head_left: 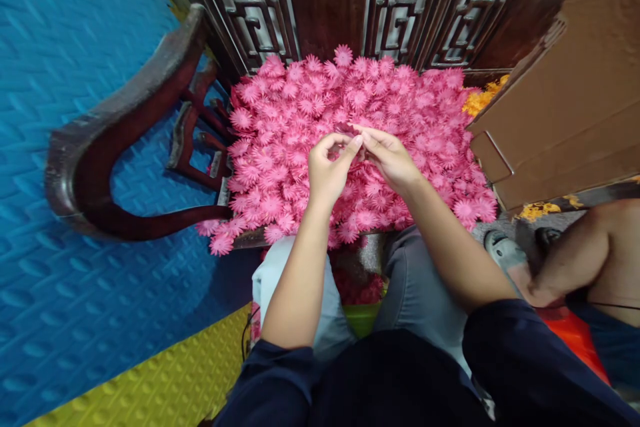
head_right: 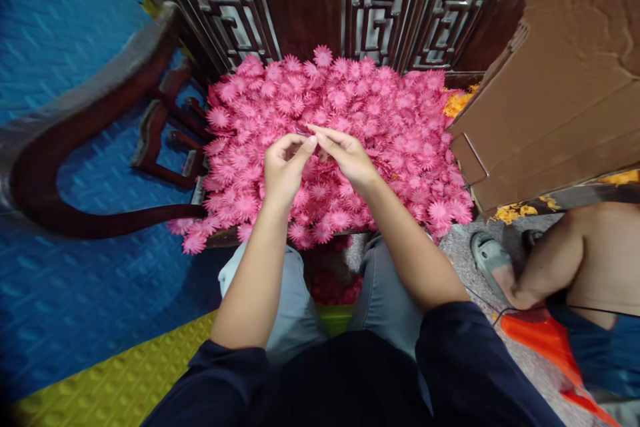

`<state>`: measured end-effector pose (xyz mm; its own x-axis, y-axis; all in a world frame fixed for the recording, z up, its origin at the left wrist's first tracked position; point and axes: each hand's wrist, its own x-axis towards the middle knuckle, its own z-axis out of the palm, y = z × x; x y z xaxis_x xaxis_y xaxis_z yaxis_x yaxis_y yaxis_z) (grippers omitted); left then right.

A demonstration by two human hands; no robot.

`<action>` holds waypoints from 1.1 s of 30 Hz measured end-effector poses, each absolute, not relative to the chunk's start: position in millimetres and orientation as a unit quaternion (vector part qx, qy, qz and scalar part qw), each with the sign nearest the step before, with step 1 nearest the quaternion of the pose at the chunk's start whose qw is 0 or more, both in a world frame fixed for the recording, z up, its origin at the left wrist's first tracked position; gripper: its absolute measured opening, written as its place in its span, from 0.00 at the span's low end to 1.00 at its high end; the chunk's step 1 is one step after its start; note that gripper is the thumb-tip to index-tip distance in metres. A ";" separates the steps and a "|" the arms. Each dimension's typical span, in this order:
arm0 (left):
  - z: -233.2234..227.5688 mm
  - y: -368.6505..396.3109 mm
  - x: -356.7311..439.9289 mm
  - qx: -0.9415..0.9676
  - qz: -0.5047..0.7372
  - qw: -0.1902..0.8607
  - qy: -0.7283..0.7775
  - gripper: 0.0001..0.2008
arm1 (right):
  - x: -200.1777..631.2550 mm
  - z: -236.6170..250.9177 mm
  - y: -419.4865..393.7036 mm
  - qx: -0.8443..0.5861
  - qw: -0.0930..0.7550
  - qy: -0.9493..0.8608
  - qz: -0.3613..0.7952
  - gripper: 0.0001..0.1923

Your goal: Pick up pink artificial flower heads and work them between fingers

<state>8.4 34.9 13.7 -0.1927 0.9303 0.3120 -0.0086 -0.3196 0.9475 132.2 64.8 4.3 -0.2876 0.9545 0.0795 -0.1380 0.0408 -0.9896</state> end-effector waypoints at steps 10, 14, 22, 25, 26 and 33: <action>9.2 37.0 7.0 0.521 0.633 0.299 0.489 0.07 | 132.7 3.1 69.1 -0.356 0.494 -0.555 0.566 0.19; 7.7 37.2 7.3 0.537 0.616 0.236 0.526 0.05 | 130.8 4.7 67.5 -0.383 0.512 -0.583 0.502 0.19; 10.3 35.8 7.5 0.550 0.608 0.203 0.536 0.03 | 126.6 2.5 65.7 -0.387 0.546 -0.616 0.416 0.21; 11.0 35.2 6.5 0.557 0.598 0.181 0.547 0.05 | 125.2 7.2 61.4 -0.393 0.555 -0.608 0.409 0.21; 11.3 35.0 6.2 0.555 0.596 0.180 0.552 0.04 | 124.6 9.1 59.6 -0.396 0.556 -0.602 0.414 0.21; 12.7 34.2 4.7 0.555 0.585 0.158 0.570 0.06 | 122.8 17.2 53.3 -0.417 0.530 -0.616 0.407 0.21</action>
